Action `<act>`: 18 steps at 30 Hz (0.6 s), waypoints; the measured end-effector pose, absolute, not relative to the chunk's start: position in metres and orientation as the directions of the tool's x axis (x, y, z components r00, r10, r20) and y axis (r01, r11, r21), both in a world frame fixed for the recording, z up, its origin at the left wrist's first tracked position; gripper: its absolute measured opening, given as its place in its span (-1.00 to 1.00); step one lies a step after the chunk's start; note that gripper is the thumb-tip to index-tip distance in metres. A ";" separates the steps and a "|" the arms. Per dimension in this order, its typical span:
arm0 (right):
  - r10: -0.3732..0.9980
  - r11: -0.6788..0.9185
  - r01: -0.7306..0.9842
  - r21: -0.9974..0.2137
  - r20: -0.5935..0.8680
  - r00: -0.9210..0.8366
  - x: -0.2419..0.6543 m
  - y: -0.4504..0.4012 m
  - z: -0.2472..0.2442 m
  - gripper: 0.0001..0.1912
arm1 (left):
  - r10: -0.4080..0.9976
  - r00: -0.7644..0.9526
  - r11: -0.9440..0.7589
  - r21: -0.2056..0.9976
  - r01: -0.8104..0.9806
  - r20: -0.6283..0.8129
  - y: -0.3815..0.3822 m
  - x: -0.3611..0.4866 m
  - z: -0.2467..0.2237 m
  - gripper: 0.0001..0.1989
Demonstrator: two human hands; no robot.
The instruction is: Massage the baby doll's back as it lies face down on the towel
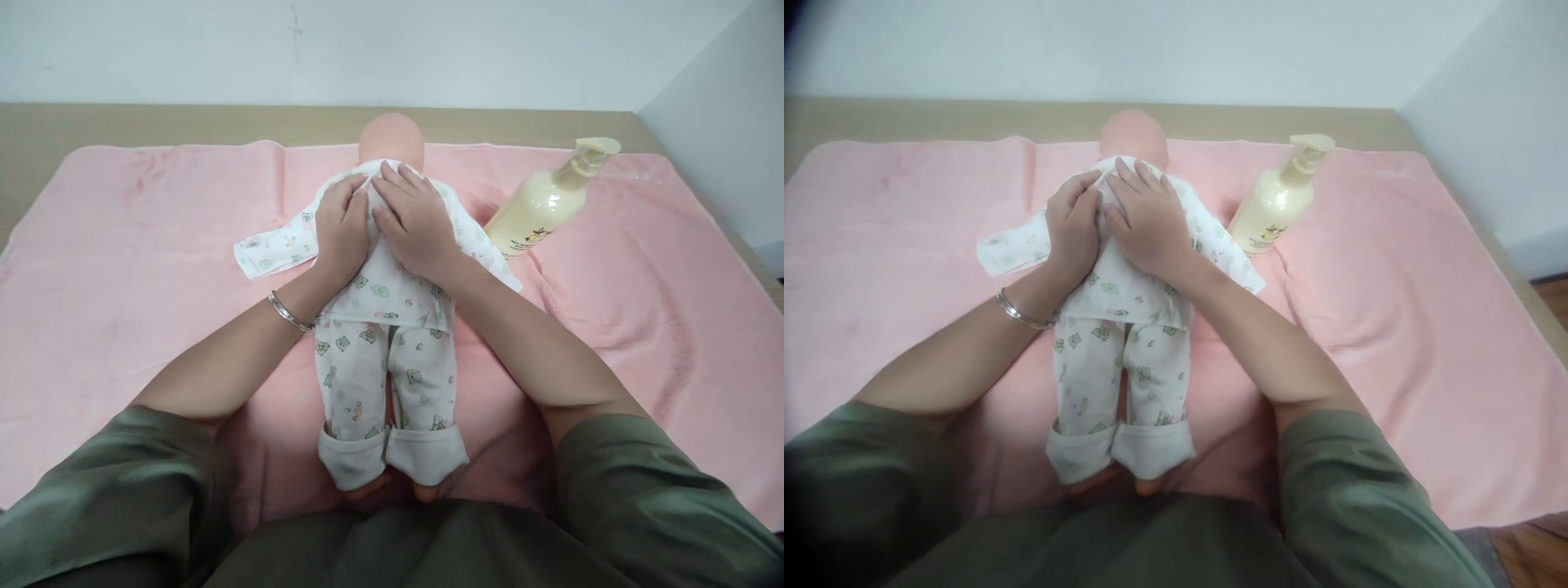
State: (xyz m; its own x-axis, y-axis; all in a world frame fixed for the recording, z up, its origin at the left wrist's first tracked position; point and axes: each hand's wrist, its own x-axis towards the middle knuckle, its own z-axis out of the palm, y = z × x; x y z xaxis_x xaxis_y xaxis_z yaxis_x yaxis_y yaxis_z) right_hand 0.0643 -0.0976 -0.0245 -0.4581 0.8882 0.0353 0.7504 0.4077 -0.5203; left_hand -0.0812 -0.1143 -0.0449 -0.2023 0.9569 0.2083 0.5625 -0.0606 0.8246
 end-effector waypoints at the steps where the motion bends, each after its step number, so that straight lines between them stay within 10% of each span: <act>1: 0.894 0.398 0.755 -0.522 0.037 -0.446 0.063 -0.100 -0.024 -0.43 | 0.956 -0.203 -0.063 0.826 0.560 0.210 -0.114 -0.081 -0.045 -0.69; 18: 0.927 0.299 0.774 -0.558 -0.023 -0.375 0.065 -0.100 -0.027 -0.36 | 0.954 -0.201 -0.065 0.811 0.581 0.220 -0.111 -0.085 -0.052 -0.66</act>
State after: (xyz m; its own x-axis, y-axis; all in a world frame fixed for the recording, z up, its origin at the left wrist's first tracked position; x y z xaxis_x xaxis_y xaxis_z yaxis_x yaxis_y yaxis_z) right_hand 0.0647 -0.1003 -0.0273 -0.3751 0.9267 -0.0229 0.7740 0.2995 -0.5579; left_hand -0.0847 -0.1115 -0.0515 -0.2012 0.9544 0.2204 0.5812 -0.0648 0.8112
